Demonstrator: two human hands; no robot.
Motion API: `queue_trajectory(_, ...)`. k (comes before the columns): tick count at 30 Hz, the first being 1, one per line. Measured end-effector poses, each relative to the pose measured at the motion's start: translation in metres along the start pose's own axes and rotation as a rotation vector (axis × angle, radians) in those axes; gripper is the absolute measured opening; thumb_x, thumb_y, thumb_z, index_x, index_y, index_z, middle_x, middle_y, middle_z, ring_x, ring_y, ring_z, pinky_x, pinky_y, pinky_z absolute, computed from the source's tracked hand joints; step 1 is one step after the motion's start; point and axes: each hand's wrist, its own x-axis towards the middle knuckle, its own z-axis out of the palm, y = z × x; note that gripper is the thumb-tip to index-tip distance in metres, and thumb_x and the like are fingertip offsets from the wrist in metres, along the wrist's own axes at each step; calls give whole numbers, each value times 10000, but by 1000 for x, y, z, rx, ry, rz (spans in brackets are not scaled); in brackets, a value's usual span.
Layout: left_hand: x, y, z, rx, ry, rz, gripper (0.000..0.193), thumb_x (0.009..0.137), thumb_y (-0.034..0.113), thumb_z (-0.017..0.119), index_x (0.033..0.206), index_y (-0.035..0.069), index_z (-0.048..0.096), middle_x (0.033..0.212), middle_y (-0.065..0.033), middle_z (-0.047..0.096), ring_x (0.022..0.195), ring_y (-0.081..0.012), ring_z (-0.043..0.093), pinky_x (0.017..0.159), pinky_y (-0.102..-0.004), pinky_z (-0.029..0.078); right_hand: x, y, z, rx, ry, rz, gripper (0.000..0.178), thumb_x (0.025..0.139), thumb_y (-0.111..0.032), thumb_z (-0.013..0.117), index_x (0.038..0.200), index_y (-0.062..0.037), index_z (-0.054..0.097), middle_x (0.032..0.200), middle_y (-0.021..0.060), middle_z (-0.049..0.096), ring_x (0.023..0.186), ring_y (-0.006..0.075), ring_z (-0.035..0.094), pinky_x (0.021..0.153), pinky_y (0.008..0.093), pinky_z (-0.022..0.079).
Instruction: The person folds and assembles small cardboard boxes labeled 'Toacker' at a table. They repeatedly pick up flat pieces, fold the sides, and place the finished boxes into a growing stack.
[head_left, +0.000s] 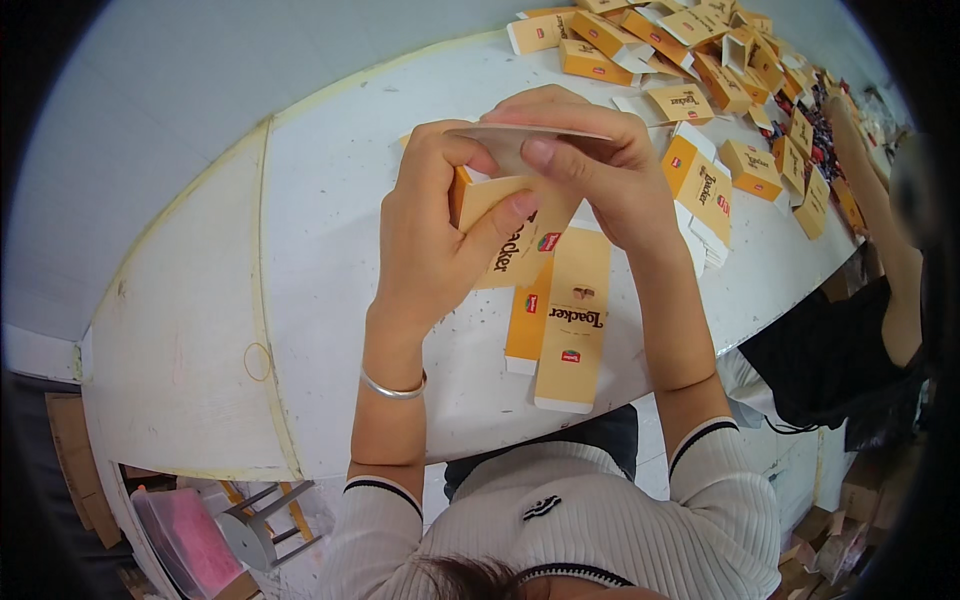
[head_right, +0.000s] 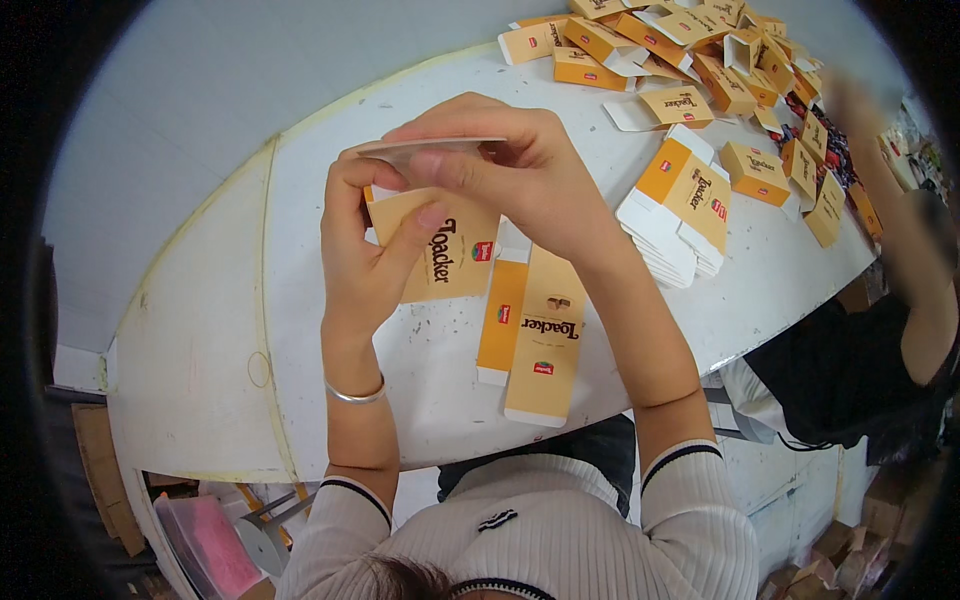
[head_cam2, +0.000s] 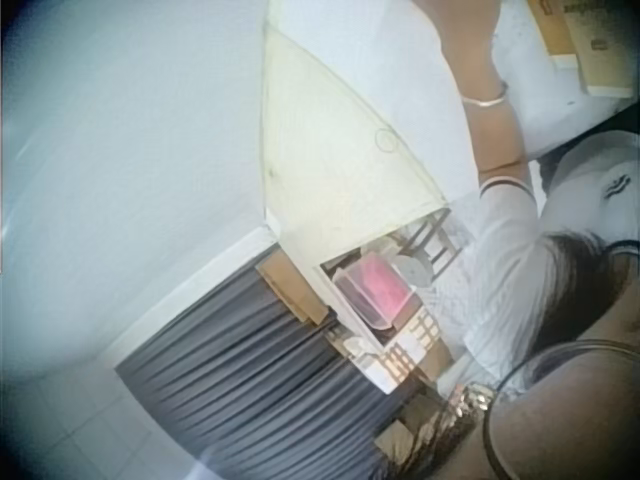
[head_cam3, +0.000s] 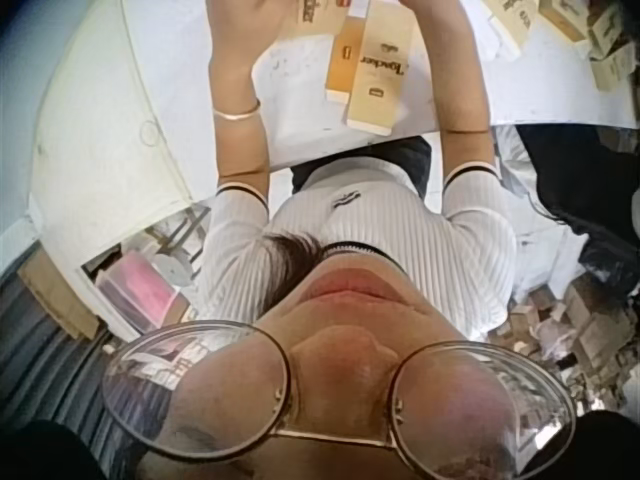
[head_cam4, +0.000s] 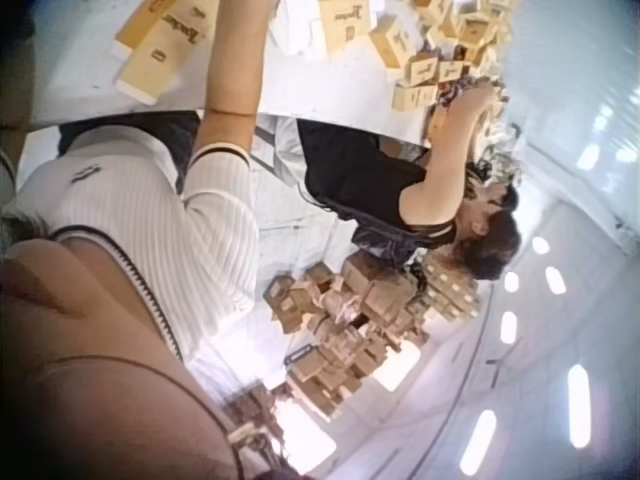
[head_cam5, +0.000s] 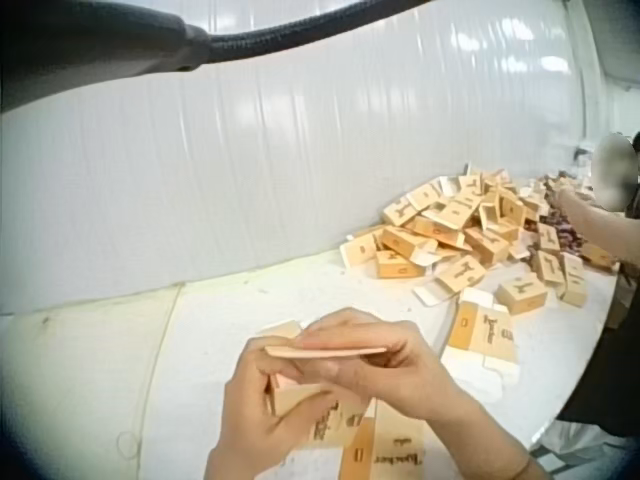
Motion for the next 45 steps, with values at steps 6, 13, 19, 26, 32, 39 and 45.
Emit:
queue_trajectory(6, 1, 4, 1, -36, 1, 58, 339, 722, 217, 708, 866, 70, 439, 925, -69, 523, 642, -162, 538, 541, -256, 429, -1, 0, -11, 290, -25, 0, 249, 867, -216, 499, 952, -37, 651, 982, 46, 588, 876, 121, 520, 756, 246, 396)
queue_trajectory(13, 0, -3, 7, -190, 87, 191, 564, 721, 132, 715, 1092, 56, 298, 960, -116, 525, 821, -205, 572, 680, -283, 486, -1, -7, -10, 184, -60, -53, 207, 849, -140, 525, 989, -49, 646, 970, 44, 594, 882, 113, 528, 751, 232, 410)
queue_trajectory(19, 1, 6, 3, -322, -3, 64, 699, 726, 75, 693, 1229, 82, 208, 1002, -137, 520, 917, -192, 539, 743, -283, 471, -2, -3, -11, 122, -45, -116, 199, 825, -68, 560, 1005, -47, 643, 956, 47, 595, 848, 100, 518, 701, 213, 411)
queue_trajectory(26, 2, 13, 2, -452, -7, -22, 579, 755, 96, 677, 1195, 64, 302, 988, -110, 520, 888, -183, 564, 694, -273, 498, -2, -4, -11, 32, -109, -176, 205, 841, -63, 530, 1016, -38, 633, 976, 54, 573, 848, 117, 519, 700, 220, 409)
queue_trajectory(32, 2, 20, 0, -666, 87, -158, 456, 774, 62, 645, 1135, 58, 367, 1000, -94, 511, 799, -141, 583, 639, -231, 518, -1, -1, -2, 63, -131, -260, 245, 865, -112, 491, 1078, -39, 589, 1047, 87, 534, 931, 163, 517, 781, 261, 414)
queue_trajectory(39, 5, 22, 2, -731, 211, -154, 251, 794, 37, 608, 991, 46, 452, 1009, -81, 501, 757, -104, 568, 601, -206, 506, -1, 11, 23, 218, 184, -344, 109, 847, -68, 524, 919, -3, 575, 991, 75, 538, 917, 137, 518, 769, 242, 422)
queue_trajectory(45, 1, 13, 5, -610, 246, -195, 179, 809, 49, 597, 901, 51, 444, 1011, -74, 496, 668, -65, 518, 520, -174, 443, -3, 26, 32, 277, 278, -253, 106, 854, -88, 531, 897, -1, 573, 977, 67, 536, 859, 118, 522, 686, 227, 435)
